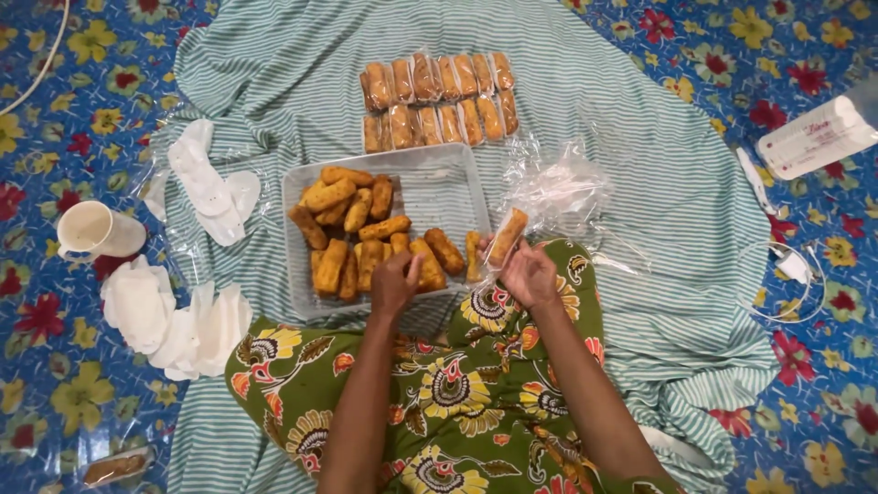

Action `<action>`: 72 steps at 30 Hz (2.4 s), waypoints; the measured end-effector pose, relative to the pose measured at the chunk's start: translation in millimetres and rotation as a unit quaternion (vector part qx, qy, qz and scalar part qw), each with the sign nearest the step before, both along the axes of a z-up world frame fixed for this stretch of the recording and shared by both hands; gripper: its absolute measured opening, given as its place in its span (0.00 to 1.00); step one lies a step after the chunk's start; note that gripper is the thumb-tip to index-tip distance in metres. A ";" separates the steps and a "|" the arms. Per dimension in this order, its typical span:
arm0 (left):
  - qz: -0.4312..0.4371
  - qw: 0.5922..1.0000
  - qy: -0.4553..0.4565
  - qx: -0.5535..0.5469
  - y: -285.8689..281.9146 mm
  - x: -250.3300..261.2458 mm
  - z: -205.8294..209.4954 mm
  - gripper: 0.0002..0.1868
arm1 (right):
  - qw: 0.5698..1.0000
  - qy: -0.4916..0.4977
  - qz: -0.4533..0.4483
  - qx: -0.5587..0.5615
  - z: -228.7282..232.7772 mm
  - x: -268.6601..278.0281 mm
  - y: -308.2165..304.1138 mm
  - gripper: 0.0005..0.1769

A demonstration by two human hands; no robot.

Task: Wrapping individual fried food items in small paper sheets and arranging them

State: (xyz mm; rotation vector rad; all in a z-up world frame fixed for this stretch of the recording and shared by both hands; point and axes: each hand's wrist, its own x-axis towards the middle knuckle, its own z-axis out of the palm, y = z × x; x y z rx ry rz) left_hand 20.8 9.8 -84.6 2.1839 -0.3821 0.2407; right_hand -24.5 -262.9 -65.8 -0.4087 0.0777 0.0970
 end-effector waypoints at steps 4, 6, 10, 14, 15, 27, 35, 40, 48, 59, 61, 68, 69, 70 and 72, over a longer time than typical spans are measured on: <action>0.009 0.999 -0.037 0.011 -3.3 -2.3 10.1 0.08 | 1.000 0.001 0.002 0.002 -0.8 -0.2 0.0 0.27; 0.001 0.999 -0.052 0.006 -1.3 -1.2 1.8 0.13 | 1.000 0.005 0.002 0.002 -5.0 -0.2 -0.3 0.28; 0.003 0.999 -0.016 0.030 -5.0 -4.6 8.1 0.07 | 1.000 0.004 0.007 -0.004 -6.2 0.3 -1.2 0.30; 0.000 1.000 -0.025 0.004 -7.7 -2.7 22.5 0.16 | 1.000 0.006 0.007 0.010 -14.8 1.4 -3.0 0.32; -0.001 1.000 -0.023 0.005 -5.7 -0.8 13.9 0.16 | 1.000 0.008 0.006 0.010 -15.0 1.3 -3.1 0.32; -0.050 0.997 0.017 0.050 -6.5 3.9 -3.2 0.08 | 1.000 0.016 0.007 0.007 6.9 1.8 3.6 0.29; -0.072 0.996 0.019 0.051 -9.4 3.6 -1.3 0.08 | 1.000 0.012 0.015 0.003 10.3 3.2 4.2 0.31; -0.081 0.996 0.022 0.030 -9.3 2.8 -3.3 0.07 | 1.000 0.006 0.016 0.001 9.1 3.6 4.3 0.31; -0.096 0.995 0.019 0.036 -9.1 -0.5 23.4 0.07 | 1.000 0.000 0.023 -0.002 -4.5 4.7 0.7 0.32; -0.098 0.993 0.024 0.054 -8.4 1.1 -4.7 0.07 | 1.000 0.001 0.023 -0.016 -7.1 2.2 -1.2 0.32; -0.094 0.994 0.024 0.055 -8.6 0.8 -3.5 0.06 | 1.000 0.000 0.023 -0.018 -3.7 1.3 -0.9 0.31; -0.097 0.994 0.017 0.047 -8.6 2.2 -7.4 0.06 | 0.999 0.003 0.019 -0.027 -8.0 1.6 -1.3 0.30; -0.097 0.994 0.017 0.048 -8.6 1.0 -1.9 0.06 | 0.999 0.002 0.020 -0.027 -10.7 2.2 -1.8 0.30; -0.097 0.994 0.017 0.050 -8.6 -0.3 3.4 0.06 | 1.000 0.002 0.018 -0.023 -13.4 2.6 -2.3 0.30; -0.097 0.994 0.017 0.052 -8.5 -0.5 4.0 0.07 | 1.000 0.002 0.017 -0.019 -16.6 3.0 -3.3 0.30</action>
